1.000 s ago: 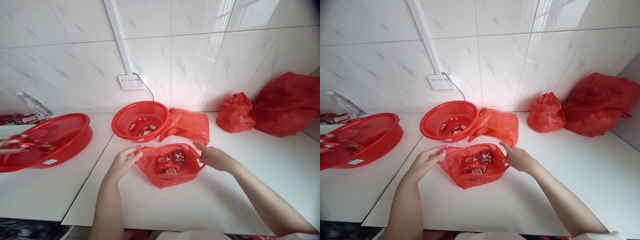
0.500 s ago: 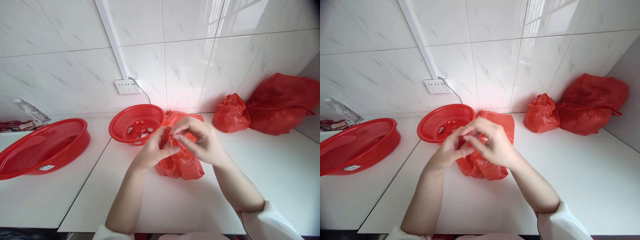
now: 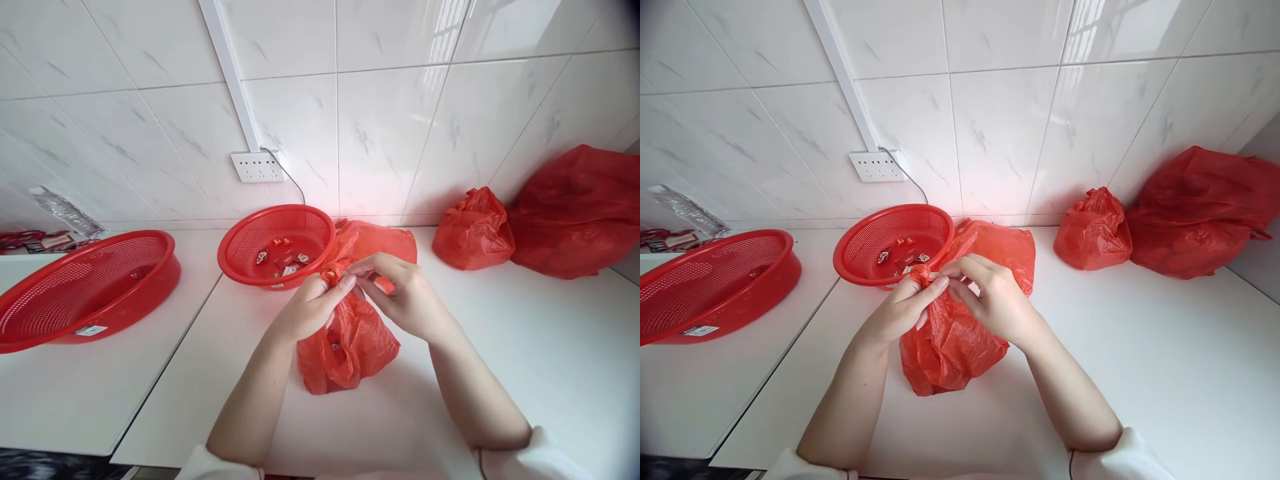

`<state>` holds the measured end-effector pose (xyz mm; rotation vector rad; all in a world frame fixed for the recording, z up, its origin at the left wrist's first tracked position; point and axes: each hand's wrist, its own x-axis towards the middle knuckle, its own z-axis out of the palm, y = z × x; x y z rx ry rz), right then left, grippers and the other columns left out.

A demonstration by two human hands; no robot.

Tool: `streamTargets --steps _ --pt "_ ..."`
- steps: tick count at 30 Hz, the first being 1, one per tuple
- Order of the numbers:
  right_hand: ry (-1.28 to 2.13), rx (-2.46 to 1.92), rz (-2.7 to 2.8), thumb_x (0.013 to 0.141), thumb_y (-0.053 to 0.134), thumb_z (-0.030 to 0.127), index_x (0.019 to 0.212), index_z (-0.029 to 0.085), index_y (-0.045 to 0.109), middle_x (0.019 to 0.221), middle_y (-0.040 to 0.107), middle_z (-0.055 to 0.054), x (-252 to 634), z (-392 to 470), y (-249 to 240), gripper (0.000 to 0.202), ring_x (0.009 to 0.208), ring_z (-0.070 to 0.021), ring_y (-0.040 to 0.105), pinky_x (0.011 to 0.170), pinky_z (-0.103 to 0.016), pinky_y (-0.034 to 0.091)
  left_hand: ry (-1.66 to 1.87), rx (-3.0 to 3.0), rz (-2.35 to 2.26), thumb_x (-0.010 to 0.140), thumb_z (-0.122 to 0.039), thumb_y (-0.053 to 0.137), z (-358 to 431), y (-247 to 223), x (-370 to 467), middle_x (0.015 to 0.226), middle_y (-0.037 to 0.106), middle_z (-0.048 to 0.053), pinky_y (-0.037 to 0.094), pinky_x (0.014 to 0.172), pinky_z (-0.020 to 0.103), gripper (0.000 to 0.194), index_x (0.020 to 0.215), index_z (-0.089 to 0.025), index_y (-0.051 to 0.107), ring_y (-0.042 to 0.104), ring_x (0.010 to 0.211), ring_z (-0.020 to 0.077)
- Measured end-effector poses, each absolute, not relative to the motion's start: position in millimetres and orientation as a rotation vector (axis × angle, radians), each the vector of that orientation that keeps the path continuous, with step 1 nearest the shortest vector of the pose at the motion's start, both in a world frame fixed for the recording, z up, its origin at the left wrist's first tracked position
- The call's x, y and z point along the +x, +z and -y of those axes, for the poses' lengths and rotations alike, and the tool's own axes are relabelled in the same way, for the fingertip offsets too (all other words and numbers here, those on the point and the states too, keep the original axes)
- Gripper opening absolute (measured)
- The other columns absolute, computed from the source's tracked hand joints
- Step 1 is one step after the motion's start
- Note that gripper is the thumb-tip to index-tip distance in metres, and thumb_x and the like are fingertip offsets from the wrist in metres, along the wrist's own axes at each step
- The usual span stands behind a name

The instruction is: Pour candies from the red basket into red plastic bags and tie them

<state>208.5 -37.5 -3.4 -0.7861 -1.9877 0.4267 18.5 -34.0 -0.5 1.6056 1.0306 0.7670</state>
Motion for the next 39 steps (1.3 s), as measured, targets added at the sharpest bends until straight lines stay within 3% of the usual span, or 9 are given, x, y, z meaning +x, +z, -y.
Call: streamTargets --steps 6,12,16,20,24,28,32,36,39 --pt "0.498 -0.799 2.04 0.089 0.051 0.008 0.107 0.023 0.059 0.093 0.068 -0.002 213 36 -1 0.024 0.087 -0.0151 0.065 0.078 -0.031 0.056 0.728 1.556 -0.938 0.095 -0.05 0.047 28 4 15 0.082 0.064 -0.002 0.03 0.035 0.018 0.039 0.081 -0.019 0.065 0.039 0.035 -0.0008" --pt "0.542 -0.742 2.069 0.08 0.051 0.005 0.103 0.023 0.053 0.083 0.062 0.001 214 33 -2 0.029 0.074 -0.0134 0.06 0.071 -0.03 0.054 0.668 1.579 -0.9 0.094 -0.052 0.048 27 5 14 0.068 0.057 -0.003 0.035 0.037 0.016 0.042 0.078 -0.017 0.064 0.045 0.039 0.0019" --pt "0.393 -0.811 1.865 0.076 0.056 0.009 0.095 0.023 0.05 0.085 0.058 -0.001 218 28 -4 0.024 0.071 -0.0138 0.056 0.062 -0.029 0.052 0.687 1.436 -0.84 0.092 -0.054 0.051 27 4 11 0.042 0.035 -0.01 0.026 0.031 0.016 0.039 0.103 -0.02 0.067 0.031 0.029 0.0041" --pt "0.261 -0.737 1.689 0.075 0.055 0.008 0.09 0.025 0.049 0.078 0.054 0.0 222 32 0 0.023 0.068 -0.0155 0.054 0.061 -0.032 0.05 0.679 1.289 -0.736 0.095 -0.049 0.048 25 6 11 0.044 0.053 -0.006 0.036 0.036 0.019 0.046 0.13 -0.022 0.059 0.042 0.029 0.0076" --pt "0.388 -0.523 1.964 0.075 0.055 0.004 0.091 0.026 0.052 0.079 0.058 -0.001 228 45 6 0.027 0.069 -0.015 0.057 0.06 -0.029 0.05 0.789 1.248 -0.721 0.093 -0.042 0.054 20 4 14 0.049 0.057 -0.002 0.049 0.056 0.023 0.036 0.118 -0.019 0.068 0.055 0.044 0.0101" --pt "0.627 -0.468 2.389 0.082 0.053 0.006 0.091 0.026 0.056 0.085 0.063 -0.002 228 51 9 0.023 0.069 -0.0125 0.058 0.059 -0.026 0.049 0.782 1.403 -0.69 0.089 -0.033 0.06 19 3 15 0.052 0.054 -0.004 0.043 0.05 0.021 0.019 0.096 -0.018 0.07 0.048 0.044 0.0074" --pt "0.6 -0.563 2.035 0.089 0.059 0.02 0.081 0.024 0.057 0.074 0.059 0.0 218 37 2 0.009 0.066 -0.0121 0.056 0.058 -0.025 0.049 0.738 1.926 -0.912 0.08 -0.007 0.054 29 7 14 0.079 0.065 0.0 0.046 0.06 0.024 0.018 0.09 -0.021 0.06 0.06 0.066 0.0128" --pt "0.75 -0.692 1.7 0.097 0.05 0.03 0.101 0.023 0.06 0.112 0.063 -0.005 209 15 -10 0.012 0.099 -0.0161 0.063 0.089 -0.035 0.053 0.796 2.509 -1.281 0.067 0.007 0.042 35 6 9 0.073 0.057 -0.003 0.04 0.058 0.025 0.043 0.096 -0.023 0.054 0.056 0.066 0.0137" --pt "1.096 -0.676 1.664 0.1 0.045 0.033 0.128 0.028 0.052 0.14 0.05 -0.006 207 6 -17 0.03 0.114 -0.0178 0.06 0.1 -0.04 0.049 0.976 2.604 -1.132 0.071 0.008 0.04 31 2 7 0.09 0.058 0.001 0.045 0.066 0.025 0.043 0.101 -0.023 0.049 0.06 0.082 0.0153"
